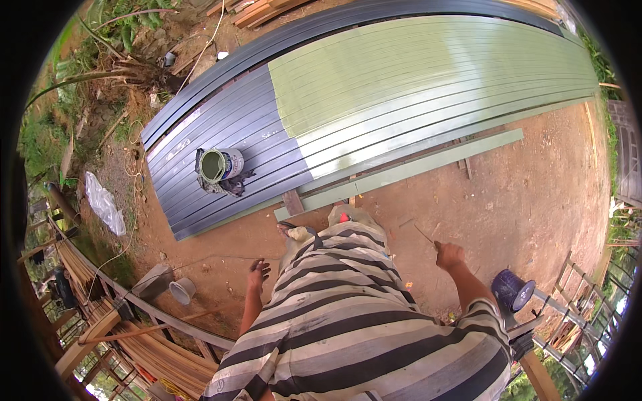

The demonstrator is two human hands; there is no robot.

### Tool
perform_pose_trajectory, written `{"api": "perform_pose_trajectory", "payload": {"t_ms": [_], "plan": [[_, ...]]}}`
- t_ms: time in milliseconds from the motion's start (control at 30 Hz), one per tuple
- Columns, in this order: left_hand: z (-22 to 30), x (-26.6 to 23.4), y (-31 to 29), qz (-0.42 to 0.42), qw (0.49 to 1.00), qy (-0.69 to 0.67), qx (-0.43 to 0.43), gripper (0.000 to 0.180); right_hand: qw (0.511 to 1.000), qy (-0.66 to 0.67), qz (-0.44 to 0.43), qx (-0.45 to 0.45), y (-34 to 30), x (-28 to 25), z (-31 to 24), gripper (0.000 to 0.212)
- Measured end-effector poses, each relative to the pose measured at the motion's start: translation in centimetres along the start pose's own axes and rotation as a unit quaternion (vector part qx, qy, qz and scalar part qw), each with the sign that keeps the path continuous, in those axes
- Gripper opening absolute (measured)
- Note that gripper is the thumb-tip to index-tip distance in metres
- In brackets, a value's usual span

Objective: The person paints metal sheets with green paint using a roller, dipping the tool into a can and applying it in long strokes while occasionally wiping surfaces with a rag.

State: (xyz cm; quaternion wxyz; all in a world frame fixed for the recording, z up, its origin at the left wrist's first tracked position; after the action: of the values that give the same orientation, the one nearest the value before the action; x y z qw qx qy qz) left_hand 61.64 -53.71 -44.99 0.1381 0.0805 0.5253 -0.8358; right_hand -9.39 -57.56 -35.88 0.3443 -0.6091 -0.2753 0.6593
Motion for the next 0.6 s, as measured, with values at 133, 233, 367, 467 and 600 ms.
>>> {"api": "perform_pose_trajectory", "payload": {"t_ms": [133,233,367,467,600], "plan": [[1.4,0.2,-1.5,0.018,0.999,-0.029,0.026,0.044,0.996,0.075,0.039,0.016,-5.1,-5.9,-2.6,0.048],[0.8,1.6,-0.7,-0.021,1.0,0.01,0.011,0.043,0.988,0.1,0.115,-0.019,-3.4,-8.6,-4.2,0.052],[1.1,1.9,0.4,-0.026,0.999,0.029,0.017,0.04,0.988,0.087,0.13,-0.01,-1.1,-10.4,-6.0,0.054],[2.0,1.2,0.6,-0.004,0.999,0.007,0.039,0.041,0.988,0.082,0.132,0.004,0.8,-10.3,-6.9,0.055],[2.6,0.1,-0.8,0.019,0.998,-0.007,0.058,0.04,0.983,0.109,0.144,-0.005,5.5,-10.5,-9.1,0.055]]}}
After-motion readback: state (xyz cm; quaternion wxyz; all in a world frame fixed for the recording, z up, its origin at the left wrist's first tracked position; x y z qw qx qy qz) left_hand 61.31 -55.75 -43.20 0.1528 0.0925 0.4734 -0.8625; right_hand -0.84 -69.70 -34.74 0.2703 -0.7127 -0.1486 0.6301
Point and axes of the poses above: each hand's wrist, its own y-axis towards the middle knuckle, its own x-axis out of the palm, z = x × y, the point moved 10 cm from there along y, towards the middle knuckle, and after that the axes turned 2 degrees about x, right-handed, at the moved point
